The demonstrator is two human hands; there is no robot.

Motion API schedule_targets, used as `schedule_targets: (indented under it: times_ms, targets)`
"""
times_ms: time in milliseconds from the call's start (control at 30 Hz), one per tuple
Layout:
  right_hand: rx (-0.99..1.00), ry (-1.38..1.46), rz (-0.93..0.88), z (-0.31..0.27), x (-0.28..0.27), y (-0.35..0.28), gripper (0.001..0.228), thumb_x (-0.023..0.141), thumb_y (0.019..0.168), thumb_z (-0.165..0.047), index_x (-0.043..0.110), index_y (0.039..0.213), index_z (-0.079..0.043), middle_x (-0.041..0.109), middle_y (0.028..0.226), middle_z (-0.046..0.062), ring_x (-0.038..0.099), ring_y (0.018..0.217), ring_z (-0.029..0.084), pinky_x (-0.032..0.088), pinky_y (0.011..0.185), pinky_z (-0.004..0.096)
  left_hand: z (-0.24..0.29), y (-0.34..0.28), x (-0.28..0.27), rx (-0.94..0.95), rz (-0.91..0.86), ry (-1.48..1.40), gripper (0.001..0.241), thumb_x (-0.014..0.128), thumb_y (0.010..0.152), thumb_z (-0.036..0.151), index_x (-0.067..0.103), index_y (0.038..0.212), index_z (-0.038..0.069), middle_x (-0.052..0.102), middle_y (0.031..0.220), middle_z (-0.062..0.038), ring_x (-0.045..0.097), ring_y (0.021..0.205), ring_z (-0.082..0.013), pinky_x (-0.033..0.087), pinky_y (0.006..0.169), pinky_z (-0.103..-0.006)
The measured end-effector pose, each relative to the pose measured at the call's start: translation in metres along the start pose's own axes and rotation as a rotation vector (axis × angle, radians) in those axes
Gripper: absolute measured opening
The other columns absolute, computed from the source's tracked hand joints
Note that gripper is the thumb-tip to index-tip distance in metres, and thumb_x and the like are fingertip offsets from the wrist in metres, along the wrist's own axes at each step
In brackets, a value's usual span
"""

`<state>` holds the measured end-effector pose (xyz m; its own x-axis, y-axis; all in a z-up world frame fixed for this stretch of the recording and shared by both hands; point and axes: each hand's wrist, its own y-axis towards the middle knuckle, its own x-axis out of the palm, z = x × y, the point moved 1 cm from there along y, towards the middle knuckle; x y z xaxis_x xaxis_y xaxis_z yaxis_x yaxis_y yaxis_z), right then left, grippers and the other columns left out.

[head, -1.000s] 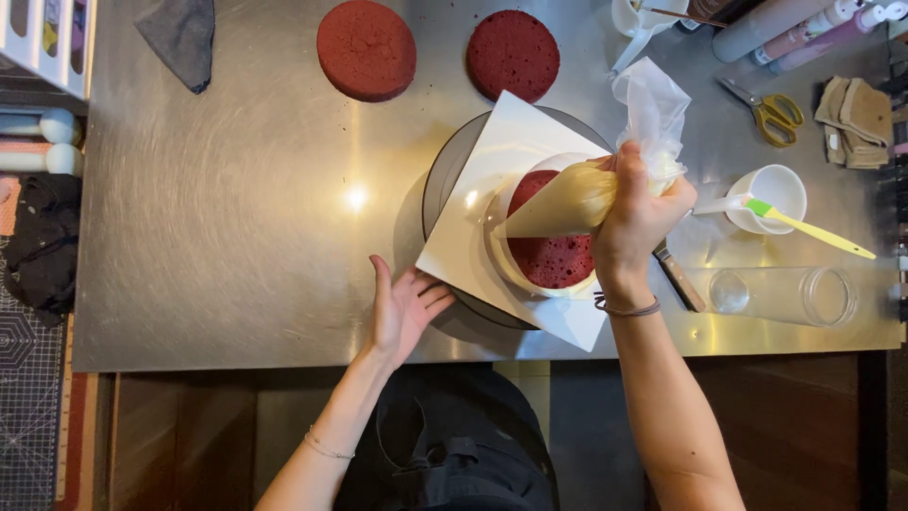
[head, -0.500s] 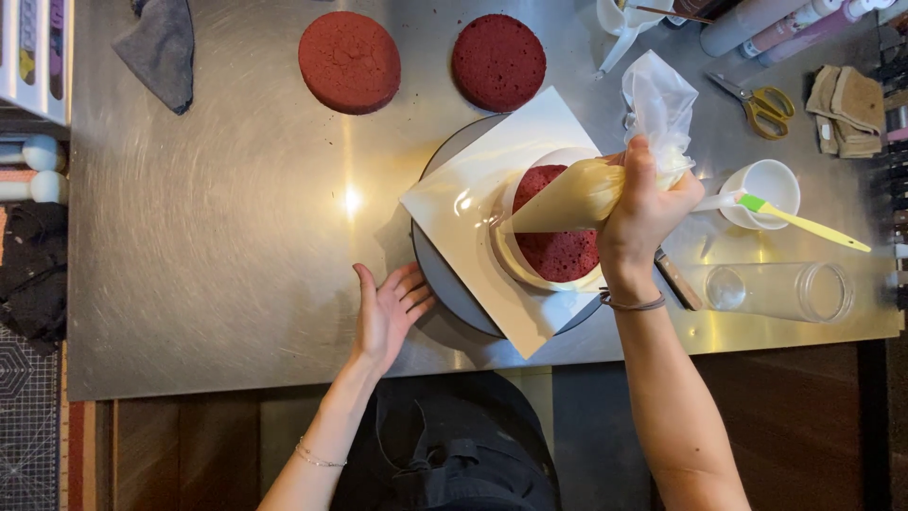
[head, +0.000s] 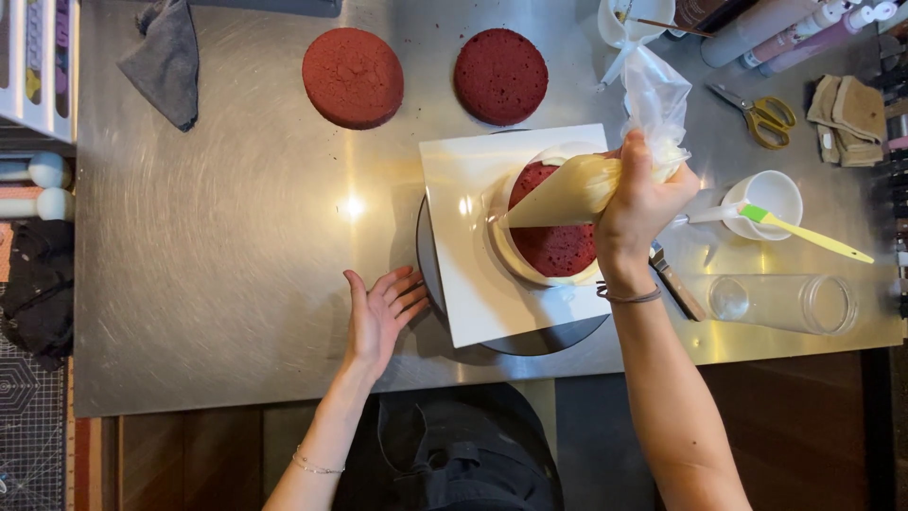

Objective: Assembling layers of red velvet cake with cream frosting.

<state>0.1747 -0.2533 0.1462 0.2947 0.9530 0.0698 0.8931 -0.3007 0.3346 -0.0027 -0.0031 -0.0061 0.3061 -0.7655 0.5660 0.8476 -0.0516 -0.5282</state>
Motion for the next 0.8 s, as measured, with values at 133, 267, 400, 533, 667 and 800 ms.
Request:
schedule_targets:
  times_ms: [133,267,400,533,667,800]
  targets:
    - [0.022,0.048,0.019,-0.001,0.012,0.003,0.018,0.070,0.099,-0.012,0.065,0.090,0.003,0.065,0.083,0.004,0.058,0.070,0.010,0.049,0.065,0.027,0.003,0.000,-0.003,0.006,0.007,0.012,0.110,0.006,0.090,0.079,0.038,0.149,-0.008,0.049,0.150,-0.029,0.051,0.140,-0.0350,0.039,0.118,-0.0472]
    - [0.012,0.051,0.016,0.004,0.016,0.002,0.018,0.070,0.100,-0.011,0.064,0.090,0.003,0.064,0.084,0.004,0.058,0.071,0.010,0.049,0.066,0.028,0.006,0.000,-0.007,0.011,0.024,-0.013,0.110,0.006,0.089,0.079,0.038,0.149,-0.008,0.049,0.151,-0.029,0.050,0.141,-0.0349,0.039,0.118,-0.0477]
    - [-0.008,-0.023,0.013,0.004,0.022,-0.002,0.021,0.069,0.101,-0.012,0.064,0.089,0.003,0.063,0.081,0.003,0.057,0.068,0.010,0.047,0.063,0.028,0.003,0.000,-0.014,0.011,0.042,-0.062,0.109,0.007,0.091,0.079,0.039,0.149,-0.007,0.049,0.150,-0.030,0.052,0.139,-0.0347,0.039,0.118,-0.0478]
    - [-0.005,0.031,0.011,0.007,0.026,-0.005,0.019,0.070,0.101,-0.012,0.065,0.091,0.004,0.064,0.082,0.004,0.059,0.069,0.011,0.048,0.064,0.029,0.001,-0.003,-0.009,-0.021,0.026,-0.115,0.110,0.008,0.090,0.080,0.042,0.149,-0.007,0.051,0.149,-0.029,0.054,0.134,-0.0324,0.039,0.116,-0.0460]
    - [-0.004,0.026,0.023,0.006,0.029,-0.006,0.020,0.069,0.100,-0.013,0.064,0.090,0.004,0.064,0.079,0.005,0.062,0.066,0.013,0.050,0.061,0.029,-0.008,-0.002,-0.001,-0.065,-0.018,-0.184,0.111,0.010,0.089,0.081,0.040,0.149,-0.007,0.051,0.150,-0.027,0.054,0.135,-0.0309,0.038,0.116,-0.0455]
    - [-0.051,-0.030,-0.004,0.002,0.032,-0.006,0.022,0.069,0.102,-0.014,0.066,0.093,0.006,0.068,0.082,0.007,0.065,0.069,0.013,0.052,0.063,0.029,-0.018,-0.005,0.008,-0.104,-0.053,-0.256,0.112,0.013,0.089,0.082,0.035,0.150,-0.009,0.051,0.147,-0.029,0.054,0.135,-0.0330,0.039,0.117,-0.0466]
